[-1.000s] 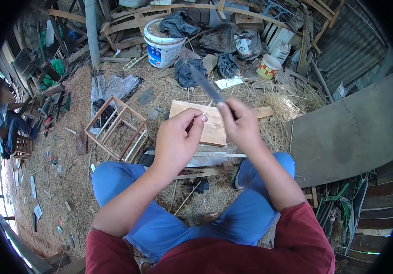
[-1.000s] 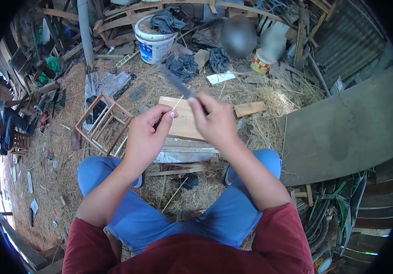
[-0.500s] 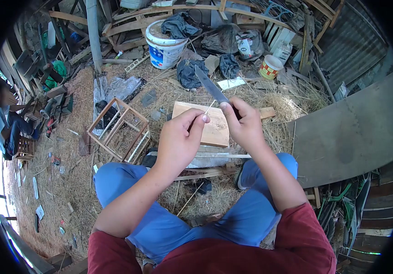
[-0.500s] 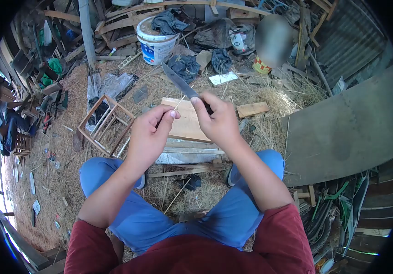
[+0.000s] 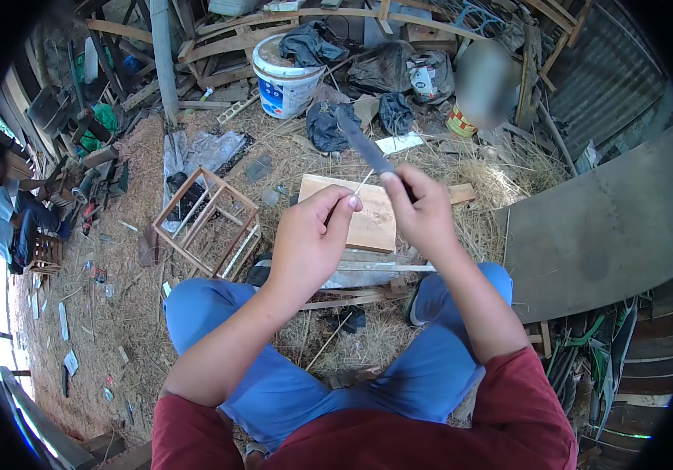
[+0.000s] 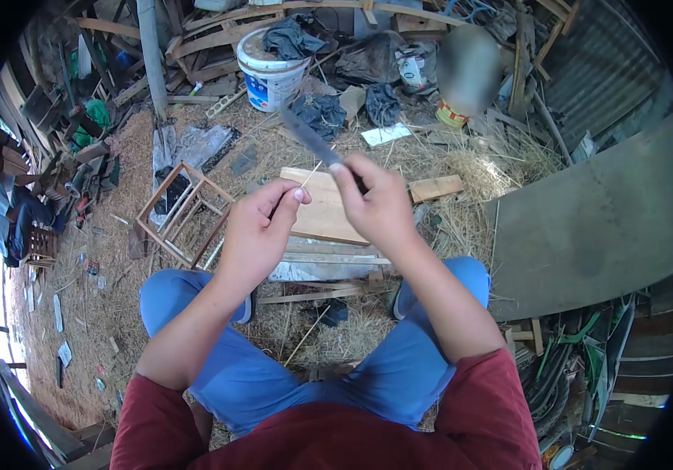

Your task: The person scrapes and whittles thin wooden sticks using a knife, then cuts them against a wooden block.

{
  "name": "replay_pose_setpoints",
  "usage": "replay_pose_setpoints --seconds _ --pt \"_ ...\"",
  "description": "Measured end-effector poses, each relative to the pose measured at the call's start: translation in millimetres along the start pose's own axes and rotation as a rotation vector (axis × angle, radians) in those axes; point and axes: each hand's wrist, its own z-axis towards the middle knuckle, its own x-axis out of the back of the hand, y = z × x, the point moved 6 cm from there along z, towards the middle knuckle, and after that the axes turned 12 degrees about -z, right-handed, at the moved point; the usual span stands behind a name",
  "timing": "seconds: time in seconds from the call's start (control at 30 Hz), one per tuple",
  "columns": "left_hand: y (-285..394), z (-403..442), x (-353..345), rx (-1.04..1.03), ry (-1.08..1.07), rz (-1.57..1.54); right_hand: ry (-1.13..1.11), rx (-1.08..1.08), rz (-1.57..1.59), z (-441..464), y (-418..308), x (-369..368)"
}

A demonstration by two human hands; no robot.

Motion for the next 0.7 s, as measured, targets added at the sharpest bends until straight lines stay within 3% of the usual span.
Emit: replay_pose_setpoints --seconds 0.07,0.13,0.2,0.27,0.43,0.47,0.53,0.7 --pt "-1.3 -2.5 -1.0 0.012 0.007 0.031 -0.013 -0.003 -0.062 -6.6 1.3 -2.7" --pt "0.4 1.1 -0.4 0.005 0.016 0.072 0.016 0.197 -0.060 -18.1 -19.3 -12.5" --pt "0.2 2.3 0.9 -0.025 0.018 0.082 0.003 0.192 -0.053 -11.4 -19.7 -7.4" --pt "2.3 0.4 -1.0 -0.037 0.016 0.062 -0.013 -0.036 -0.071 -3.4 0.7 0.8" --pt "-7.1 3.4 -1.1 -0.011 0.001 0.035 -0.005 0.210 -0.060 -12.9 -10.9 -12.1" --pt "-5.6 2.5 -1.5 -0.019 -0.008 0.022 -0.005 0.205 -0.056 -7.1 -9.3 -6.0" --pt "-6.2 -2.2 -3.2 -0.015 -0.020 0.004 -0.033 -0.072 -0.085 0.5 5.3 6.5" --pt "-5.1 1.7 -2.4 -0.008 -0.041 0.118 0.012 0.239 -0.050 -14.5 -14.5 -10.9"
